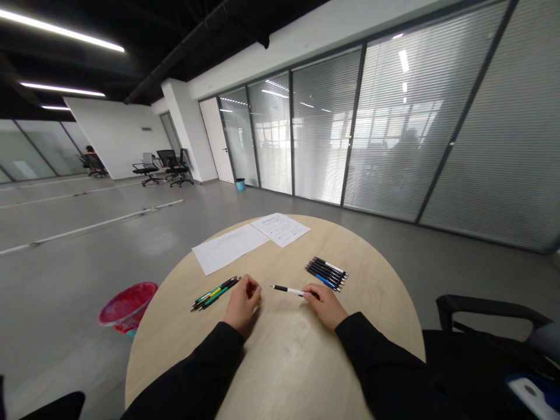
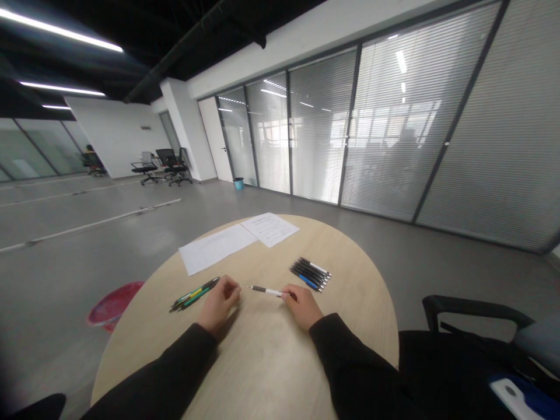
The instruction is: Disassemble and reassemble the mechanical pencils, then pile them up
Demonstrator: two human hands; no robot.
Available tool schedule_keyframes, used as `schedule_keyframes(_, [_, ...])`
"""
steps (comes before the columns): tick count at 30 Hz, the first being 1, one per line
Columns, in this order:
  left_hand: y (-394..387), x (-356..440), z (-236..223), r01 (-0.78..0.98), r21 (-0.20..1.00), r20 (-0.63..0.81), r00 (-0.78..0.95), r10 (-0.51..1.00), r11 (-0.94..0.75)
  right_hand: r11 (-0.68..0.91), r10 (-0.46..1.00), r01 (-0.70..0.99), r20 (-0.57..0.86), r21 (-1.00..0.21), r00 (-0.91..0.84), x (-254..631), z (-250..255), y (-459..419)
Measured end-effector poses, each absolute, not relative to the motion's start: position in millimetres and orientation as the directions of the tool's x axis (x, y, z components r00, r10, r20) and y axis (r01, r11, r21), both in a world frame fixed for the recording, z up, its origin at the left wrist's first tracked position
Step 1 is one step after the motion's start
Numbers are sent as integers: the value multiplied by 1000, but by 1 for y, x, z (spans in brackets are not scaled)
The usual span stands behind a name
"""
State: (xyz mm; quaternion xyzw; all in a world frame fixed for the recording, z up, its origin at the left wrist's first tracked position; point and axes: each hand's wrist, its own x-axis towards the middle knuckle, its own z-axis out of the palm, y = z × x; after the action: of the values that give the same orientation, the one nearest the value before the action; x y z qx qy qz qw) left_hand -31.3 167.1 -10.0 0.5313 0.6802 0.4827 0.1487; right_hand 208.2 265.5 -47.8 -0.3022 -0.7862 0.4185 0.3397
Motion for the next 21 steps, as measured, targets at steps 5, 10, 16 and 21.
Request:
schedule_keyframes(5, [163,-35,-9,823,567,298,-229,926,21,472,756,188,286,-861,-589,209,-46,265])
schedule_keyframes(10, [163,-36,-17,894,448,267,-109,957,-23,469,759,206,273,-859,-591,209,-44,264])
schedule_keyframes(16, [166,-38,-23,863,503,257,-94,962,-50,471,758,200,278,-859,-591,209,-44,264])
schedule_keyframes(21, [166,-38,-23,839,542,261,-128,957,-36,476,754,208,274,-855,-597,208,-45,265])
